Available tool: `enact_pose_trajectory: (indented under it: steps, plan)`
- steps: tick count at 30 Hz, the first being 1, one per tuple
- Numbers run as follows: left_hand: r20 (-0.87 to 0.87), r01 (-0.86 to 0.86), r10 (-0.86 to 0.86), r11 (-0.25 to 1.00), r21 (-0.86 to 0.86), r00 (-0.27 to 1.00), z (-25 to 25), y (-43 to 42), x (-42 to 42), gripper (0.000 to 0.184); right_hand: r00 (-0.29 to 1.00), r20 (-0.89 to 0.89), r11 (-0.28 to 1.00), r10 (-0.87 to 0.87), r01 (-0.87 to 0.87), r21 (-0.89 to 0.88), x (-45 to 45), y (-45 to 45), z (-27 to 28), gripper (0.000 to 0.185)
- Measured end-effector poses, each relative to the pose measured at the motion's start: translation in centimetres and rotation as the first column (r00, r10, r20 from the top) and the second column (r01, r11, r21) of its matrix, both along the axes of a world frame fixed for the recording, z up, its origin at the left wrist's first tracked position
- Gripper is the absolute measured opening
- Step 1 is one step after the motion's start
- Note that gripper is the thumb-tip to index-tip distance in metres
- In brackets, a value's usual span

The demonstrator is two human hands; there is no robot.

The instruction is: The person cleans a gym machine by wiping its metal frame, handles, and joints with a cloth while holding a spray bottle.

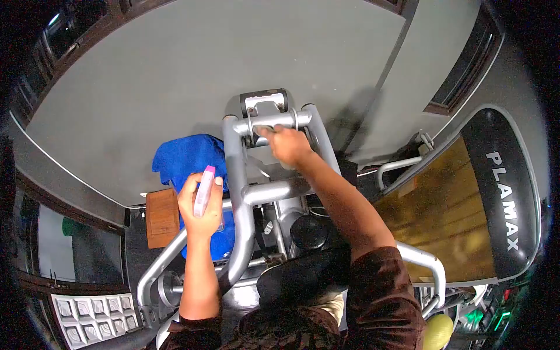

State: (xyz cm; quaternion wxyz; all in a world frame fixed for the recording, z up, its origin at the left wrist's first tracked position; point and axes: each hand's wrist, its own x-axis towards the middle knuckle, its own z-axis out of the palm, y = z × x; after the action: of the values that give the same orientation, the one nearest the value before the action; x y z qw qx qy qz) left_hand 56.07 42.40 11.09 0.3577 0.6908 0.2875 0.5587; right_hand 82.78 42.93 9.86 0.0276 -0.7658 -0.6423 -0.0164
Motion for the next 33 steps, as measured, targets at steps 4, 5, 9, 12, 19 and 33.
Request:
enact_pose_trajectory:
  steps: [4,5,9,12,19,33]
  plan:
    - [0.022,-0.001,0.002,0.999,-0.041,1.0,-0.3,0.0,-0.3,0.01,0.991,0.102,0.996,-0.085,0.089,-0.031,2.0,-0.6,-0.6,0.046]
    - [0.031,0.0,0.002,0.999,-0.049,1.0,-0.3,0.1,-0.4,0.01,0.991,0.057,0.992,-0.12,0.118,0.031,2.8,-0.8,-0.6,0.046]
    - [0.036,-0.023,0.024,1.0,-0.02,0.999,0.9,0.0,-0.5,0.01,0.988,-0.04,0.937,-0.151,0.156,0.313,4.6,-1.6,0.8,0.044]
    - [0.046,-0.027,0.028,1.0,-0.013,0.999,0.4,0.1,-0.4,0.011,0.993,-0.058,0.917,-0.101,0.115,0.382,3.4,-1.5,1.2,0.043]
    - [0.033,-0.044,0.044,0.999,0.013,0.998,0.5,0.0,-0.4,0.012,0.999,-0.008,0.986,-0.036,0.037,0.162,2.0,0.0,-1.4,0.05]
    - [0.024,-0.052,0.054,0.997,-0.065,0.998,0.7,-0.1,-0.6,0.012,0.995,-0.09,0.971,-0.036,0.056,0.232,-0.4,1.5,0.3,0.048]
